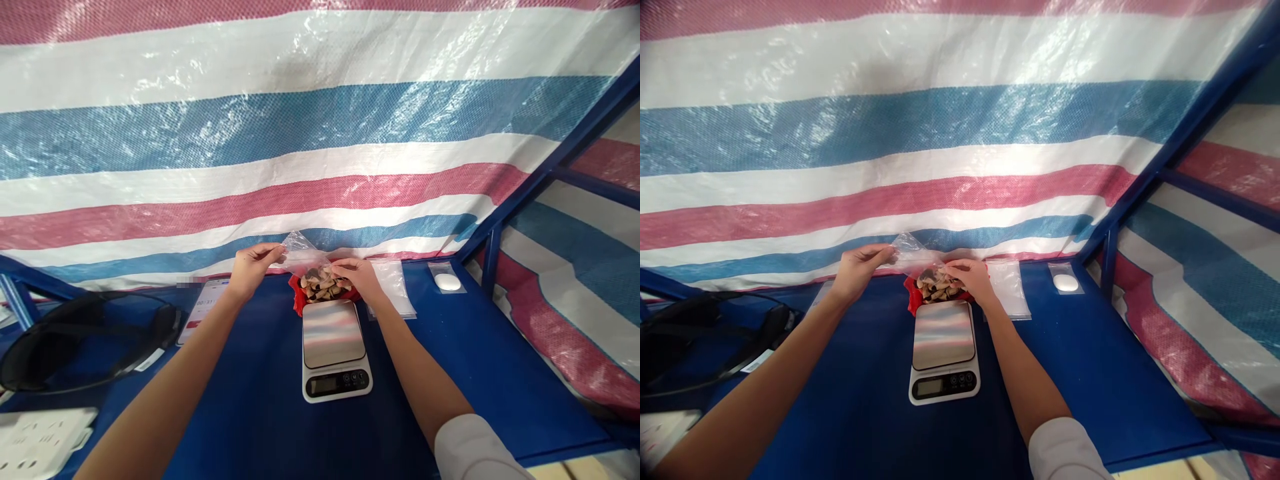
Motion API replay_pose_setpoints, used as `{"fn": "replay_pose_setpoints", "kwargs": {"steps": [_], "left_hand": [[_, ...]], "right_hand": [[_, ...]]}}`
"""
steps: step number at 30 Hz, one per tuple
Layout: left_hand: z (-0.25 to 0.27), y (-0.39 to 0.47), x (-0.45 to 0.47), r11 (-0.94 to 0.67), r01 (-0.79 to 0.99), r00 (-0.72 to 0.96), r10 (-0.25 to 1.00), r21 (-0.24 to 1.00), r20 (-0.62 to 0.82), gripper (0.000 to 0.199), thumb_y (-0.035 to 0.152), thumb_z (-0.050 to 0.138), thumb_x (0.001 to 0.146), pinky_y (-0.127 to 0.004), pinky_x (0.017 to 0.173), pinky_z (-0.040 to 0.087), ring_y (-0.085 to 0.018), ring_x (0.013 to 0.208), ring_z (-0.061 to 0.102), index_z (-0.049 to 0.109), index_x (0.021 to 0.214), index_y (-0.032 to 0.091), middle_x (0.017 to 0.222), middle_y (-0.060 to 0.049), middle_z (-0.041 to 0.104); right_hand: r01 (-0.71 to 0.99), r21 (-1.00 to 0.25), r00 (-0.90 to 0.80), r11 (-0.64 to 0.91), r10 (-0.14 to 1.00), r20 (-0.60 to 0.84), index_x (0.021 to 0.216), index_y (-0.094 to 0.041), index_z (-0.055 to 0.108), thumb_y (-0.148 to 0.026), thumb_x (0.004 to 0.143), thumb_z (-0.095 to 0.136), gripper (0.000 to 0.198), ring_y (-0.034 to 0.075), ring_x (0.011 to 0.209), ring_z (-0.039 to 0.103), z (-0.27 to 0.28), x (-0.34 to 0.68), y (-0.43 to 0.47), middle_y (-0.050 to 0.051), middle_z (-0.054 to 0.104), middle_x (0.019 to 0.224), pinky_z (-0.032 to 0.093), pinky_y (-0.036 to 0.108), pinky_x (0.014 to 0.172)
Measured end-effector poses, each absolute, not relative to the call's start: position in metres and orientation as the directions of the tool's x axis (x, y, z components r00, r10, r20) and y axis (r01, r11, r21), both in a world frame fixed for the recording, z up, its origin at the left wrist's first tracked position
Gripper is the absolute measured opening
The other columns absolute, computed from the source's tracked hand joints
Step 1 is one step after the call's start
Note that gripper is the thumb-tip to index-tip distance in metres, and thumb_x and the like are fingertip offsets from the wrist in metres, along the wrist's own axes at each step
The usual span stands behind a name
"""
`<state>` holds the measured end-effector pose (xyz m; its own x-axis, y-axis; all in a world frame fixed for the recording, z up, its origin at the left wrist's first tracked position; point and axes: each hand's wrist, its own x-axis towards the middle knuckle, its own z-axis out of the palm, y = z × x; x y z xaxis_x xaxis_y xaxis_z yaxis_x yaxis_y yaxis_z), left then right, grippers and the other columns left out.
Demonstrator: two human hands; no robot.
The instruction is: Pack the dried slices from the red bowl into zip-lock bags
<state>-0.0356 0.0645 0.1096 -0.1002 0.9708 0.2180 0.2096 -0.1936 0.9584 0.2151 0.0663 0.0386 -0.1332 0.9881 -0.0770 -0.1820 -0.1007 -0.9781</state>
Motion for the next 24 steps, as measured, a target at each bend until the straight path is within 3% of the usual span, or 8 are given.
{"fn": "replay_pose_setpoints", "kwargs": {"steps": [7, 12, 16, 24], "left_hand": [[0.106, 0.063, -0.033, -0.223, 0.249, -0.037, 0.97, 0.942, 0.239, 0.044, 0.057, 0.087, 0.067, -0.034, 0.077, 0.057, -0.021, 0.076, 0.069, 0.081, 0.086, 0.019, 0.082, -0.007, 0.078], [0.108, 0.062, -0.035, -0.235, 0.224, -0.069, 0.964, 0.946, 0.256, 0.043, 0.056, 0.088, 0.065, -0.035, 0.075, 0.058, -0.021, 0.072, 0.069, 0.08, 0.085, 0.018, 0.074, -0.005, 0.076], [0.109, 0.06, -0.033, -0.231, 0.235, -0.067, 0.965, 0.944, 0.253, 0.044, 0.056, 0.089, 0.063, -0.035, 0.077, 0.058, -0.022, 0.075, 0.069, 0.08, 0.084, 0.019, 0.081, -0.006, 0.078], [0.114, 0.059, -0.034, -0.23, 0.208, -0.087, 0.964, 0.951, 0.253, 0.044, 0.056, 0.089, 0.063, -0.035, 0.076, 0.058, -0.021, 0.073, 0.07, 0.08, 0.084, 0.018, 0.077, -0.006, 0.076]], "right_hand": [[-0.149, -0.982, -0.172, -0.115, 0.981, -0.089, 0.084, -0.021, 0.08, -0.044, 0.066, 0.084, 0.029, 0.02, 0.077, 0.073, 0.042, 0.215, 0.064, 0.003, 0.077, 0.079, 0.063, 0.03, 0.067], [-0.172, -0.98, -0.141, -0.104, 0.987, -0.08, 0.083, -0.019, 0.079, -0.042, 0.064, 0.086, 0.03, 0.019, 0.077, 0.073, 0.04, 0.219, 0.067, 0.003, 0.077, 0.081, 0.063, 0.03, 0.07], [-0.182, -0.977, -0.153, -0.108, 0.985, -0.08, 0.083, -0.019, 0.078, -0.043, 0.062, 0.087, 0.033, 0.019, 0.078, 0.073, 0.045, 0.215, 0.065, 0.003, 0.077, 0.082, 0.063, 0.03, 0.07], [-0.103, -0.99, -0.145, -0.098, 0.986, -0.083, 0.084, -0.019, 0.078, -0.041, 0.063, 0.085, 0.031, 0.019, 0.076, 0.072, 0.049, 0.212, 0.066, 0.003, 0.075, 0.077, 0.062, 0.029, 0.065]]}}
